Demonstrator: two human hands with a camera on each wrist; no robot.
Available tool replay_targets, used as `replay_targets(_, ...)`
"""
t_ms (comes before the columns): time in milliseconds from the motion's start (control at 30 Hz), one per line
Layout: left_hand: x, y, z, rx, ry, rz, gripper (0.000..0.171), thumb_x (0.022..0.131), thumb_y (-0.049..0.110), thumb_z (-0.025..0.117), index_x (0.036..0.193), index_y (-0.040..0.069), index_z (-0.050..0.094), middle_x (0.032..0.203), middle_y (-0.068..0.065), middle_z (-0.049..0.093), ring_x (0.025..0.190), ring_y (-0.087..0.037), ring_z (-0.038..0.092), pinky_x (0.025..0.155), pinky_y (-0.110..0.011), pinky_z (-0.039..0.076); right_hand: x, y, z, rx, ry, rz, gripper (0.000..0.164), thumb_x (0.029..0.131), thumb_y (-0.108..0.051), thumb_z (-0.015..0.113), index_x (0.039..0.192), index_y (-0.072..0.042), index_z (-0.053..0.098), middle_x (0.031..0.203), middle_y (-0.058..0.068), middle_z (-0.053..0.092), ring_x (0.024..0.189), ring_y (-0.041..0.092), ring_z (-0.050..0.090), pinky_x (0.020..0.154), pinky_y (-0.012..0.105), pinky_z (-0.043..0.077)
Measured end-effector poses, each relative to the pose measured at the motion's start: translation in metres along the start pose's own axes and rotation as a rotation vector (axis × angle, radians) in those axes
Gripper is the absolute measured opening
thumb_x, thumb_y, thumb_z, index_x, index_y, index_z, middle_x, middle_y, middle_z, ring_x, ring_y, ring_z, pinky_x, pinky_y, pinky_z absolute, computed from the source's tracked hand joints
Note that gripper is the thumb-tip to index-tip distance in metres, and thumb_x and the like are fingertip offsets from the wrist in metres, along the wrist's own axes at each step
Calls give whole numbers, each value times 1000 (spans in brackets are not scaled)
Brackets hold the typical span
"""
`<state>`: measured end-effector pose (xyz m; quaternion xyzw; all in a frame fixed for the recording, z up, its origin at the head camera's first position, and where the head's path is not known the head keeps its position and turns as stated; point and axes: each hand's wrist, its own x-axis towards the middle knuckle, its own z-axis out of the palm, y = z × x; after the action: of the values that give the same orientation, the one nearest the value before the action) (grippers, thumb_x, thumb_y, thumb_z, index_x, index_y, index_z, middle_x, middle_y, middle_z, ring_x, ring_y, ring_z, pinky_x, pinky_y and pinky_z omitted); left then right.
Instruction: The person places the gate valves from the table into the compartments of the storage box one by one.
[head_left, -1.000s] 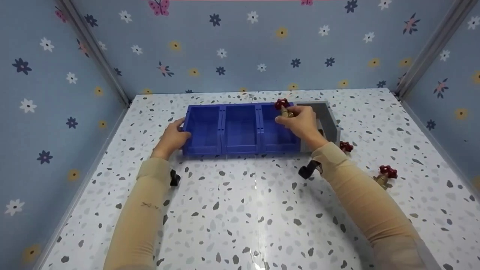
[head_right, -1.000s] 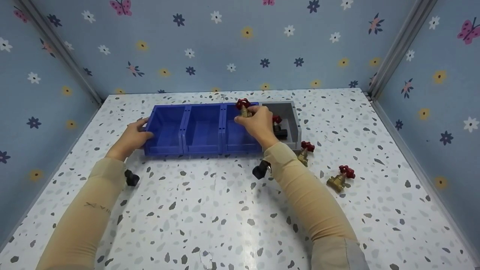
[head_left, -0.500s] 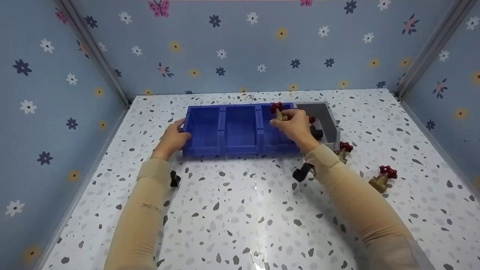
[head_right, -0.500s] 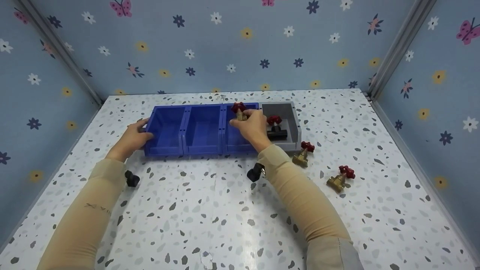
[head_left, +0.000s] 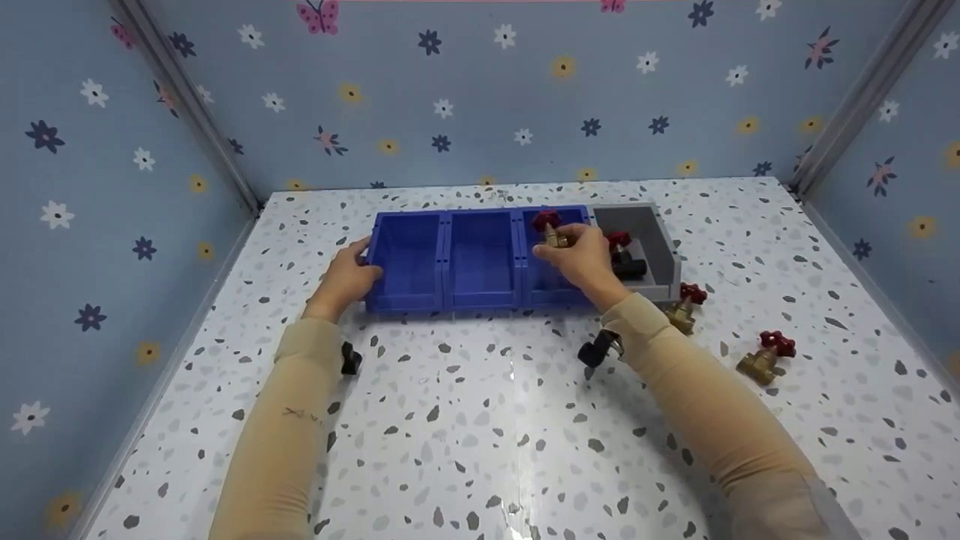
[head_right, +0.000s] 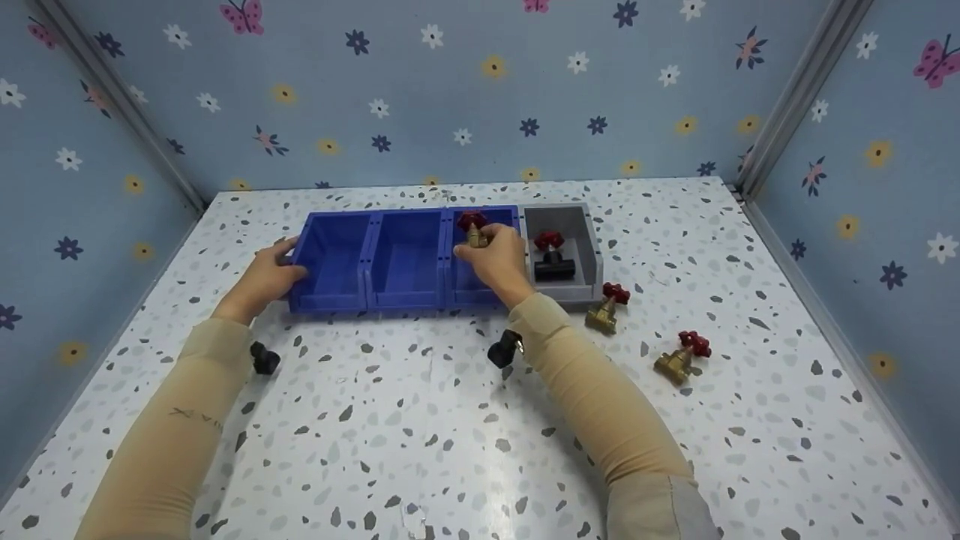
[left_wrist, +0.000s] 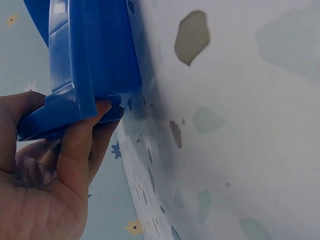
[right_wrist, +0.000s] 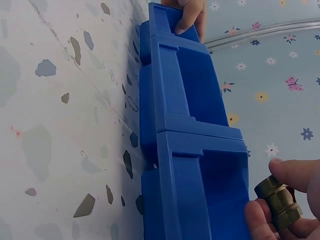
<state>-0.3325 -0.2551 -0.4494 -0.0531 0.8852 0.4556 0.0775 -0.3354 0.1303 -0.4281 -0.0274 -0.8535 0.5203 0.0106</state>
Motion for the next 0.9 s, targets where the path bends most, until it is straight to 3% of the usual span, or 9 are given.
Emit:
replay_targets(167,0,-2,1,-5,9,13,78,101,9,52,174,9,24,171,-30,37,159,-44,41,128,-58,39,0,3,4,-20,15,1,53,94,-23,86,137,2,69,129,19,73,105,23,67,86,32,57)
replay_targets(400,2,-4,1,-38,-8,30,79,99,7,52,174,9,25,167,-32,43,152,-44,50,122,-58,46,1,4,9,1,3,28,56,95,-21,85,143,2,67,127,19,74,97,19,72,83,28,59)
replay_targets(667,2,-2,0,2,-1,14,78,101,9,53,174,9,24,169,-31,40,156,-44,45,126,-58,42,2,7,14,-21,-15,34,53,96,-22,83,141,2,67,131,18,73,110,23,65,100,40,56)
replay_targets(900,2,-2,0,33,8,8,79,100,10,52,174,11,24,169,-30,41,156,-44,45,125,-59,43,3,9,18,-58,1,34,49,95,-18,83,135,5,67,130,20,71,112,25,64,102,41,56)
